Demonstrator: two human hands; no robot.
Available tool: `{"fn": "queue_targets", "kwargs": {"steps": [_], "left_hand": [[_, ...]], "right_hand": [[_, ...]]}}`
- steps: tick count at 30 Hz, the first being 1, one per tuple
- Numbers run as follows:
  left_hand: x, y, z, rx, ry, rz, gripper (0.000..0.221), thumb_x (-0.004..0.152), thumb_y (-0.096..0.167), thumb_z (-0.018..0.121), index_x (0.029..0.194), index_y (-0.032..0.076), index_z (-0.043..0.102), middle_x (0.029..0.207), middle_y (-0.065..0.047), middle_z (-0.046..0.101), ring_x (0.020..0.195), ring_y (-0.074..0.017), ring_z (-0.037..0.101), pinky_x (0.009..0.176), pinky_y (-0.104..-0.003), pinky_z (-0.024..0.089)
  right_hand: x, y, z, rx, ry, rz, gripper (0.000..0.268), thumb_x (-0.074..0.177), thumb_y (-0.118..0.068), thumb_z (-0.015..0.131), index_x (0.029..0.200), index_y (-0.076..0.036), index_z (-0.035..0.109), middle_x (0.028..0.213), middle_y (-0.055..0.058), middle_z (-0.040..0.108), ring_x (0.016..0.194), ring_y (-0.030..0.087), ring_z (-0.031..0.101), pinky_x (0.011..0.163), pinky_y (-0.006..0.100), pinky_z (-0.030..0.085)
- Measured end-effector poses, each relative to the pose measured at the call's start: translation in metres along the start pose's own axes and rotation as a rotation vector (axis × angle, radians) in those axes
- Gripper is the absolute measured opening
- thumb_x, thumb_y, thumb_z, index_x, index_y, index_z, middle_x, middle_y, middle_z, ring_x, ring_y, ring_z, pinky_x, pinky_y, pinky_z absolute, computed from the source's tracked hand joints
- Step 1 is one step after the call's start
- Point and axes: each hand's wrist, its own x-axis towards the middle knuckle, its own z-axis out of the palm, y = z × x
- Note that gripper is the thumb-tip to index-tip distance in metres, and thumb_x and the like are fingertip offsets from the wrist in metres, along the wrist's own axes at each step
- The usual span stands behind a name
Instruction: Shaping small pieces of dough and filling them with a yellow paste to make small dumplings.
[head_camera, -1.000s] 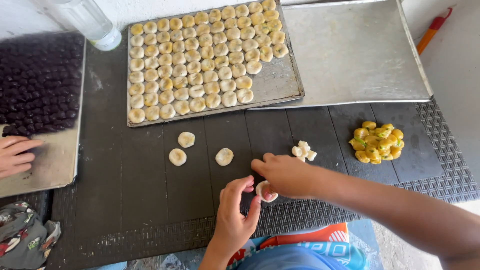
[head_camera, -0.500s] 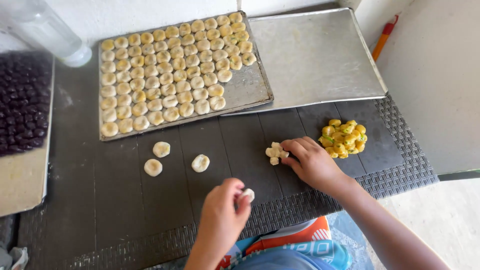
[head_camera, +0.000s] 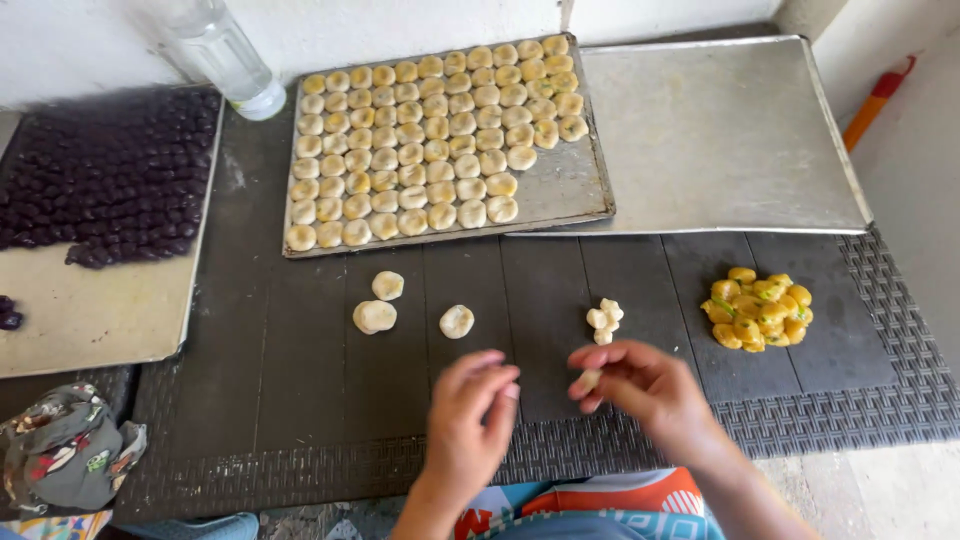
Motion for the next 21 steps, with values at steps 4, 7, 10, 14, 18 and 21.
{"fn": "queue_targets", "kwargs": {"steps": [4,7,10,14,18,21], "left_hand": [[0.001,0.021,0.014,-0.185,-0.203,0.11,0.021,0.105,0.015,0.062,0.12,0.005,0.072,0.116,-0.011,0.075,0.103,-0.0261,0.072,0.088,-0.04,0.053],[0.001,0.023,0.013,-0.223,-0.236,0.123,0.019,0.106,0.012,0.06,0.119,0.005,0.073,0.113,-0.008,0.074,0.096,-0.0248,0.07,0.082,-0.039,0.051],[0.0,0.024,0.01,-0.232,-0.252,0.101,0.016,0.104,0.017,0.065,0.113,0.007,0.074,0.108,-0.006,0.073,0.091,-0.023,0.069,0.079,-0.038,0.051],[-0.005,0.019,0.013,-0.23,-0.254,0.078,0.036,0.089,0.043,0.082,0.095,0.011,0.065,0.089,-0.001,0.069,0.077,-0.0211,0.066,0.075,-0.036,0.051],[-0.004,0.011,0.011,-0.336,-0.201,0.016,0.022,0.099,0.014,0.078,0.095,0.004,0.058,0.097,-0.01,0.066,0.085,-0.0248,0.066,0.076,-0.037,0.055],[-0.015,-0.005,0.018,-0.444,-0.161,-0.142,0.027,0.092,0.006,0.085,0.092,0.009,0.059,0.094,-0.006,0.069,0.082,-0.0151,0.064,0.078,-0.029,0.057]], "right_hand": [[-0.008,0.024,0.017,0.213,-0.062,0.098,0.02,0.093,0.006,0.065,0.113,0.006,0.069,0.093,0.025,0.079,0.077,0.029,0.077,0.067,0.038,0.065],[-0.011,0.024,0.021,0.114,-0.02,0.122,0.025,0.096,0.003,0.064,0.115,0.009,0.078,0.084,0.021,0.078,0.073,0.026,0.074,0.071,0.036,0.064],[-0.014,0.03,0.019,0.094,-0.008,0.17,0.021,0.091,0.004,0.072,0.109,0.01,0.081,0.092,0.02,0.08,0.077,0.025,0.074,0.074,0.035,0.063],[-0.019,0.045,0.018,0.074,-0.054,0.198,0.023,0.086,0.003,0.081,0.108,0.01,0.079,0.079,0.019,0.079,0.06,0.021,0.069,0.055,0.035,0.064],[0.014,0.019,-0.003,-0.804,-0.094,-0.459,0.026,0.094,-0.032,0.069,0.109,-0.017,0.084,0.111,-0.002,0.085,0.105,0.014,0.077,0.1,0.031,0.056],[0.053,0.028,-0.034,-1.436,0.029,-0.765,0.056,0.092,-0.005,0.062,0.146,-0.019,0.062,0.15,0.003,0.063,0.13,0.029,0.06,0.104,0.045,0.05]]}}
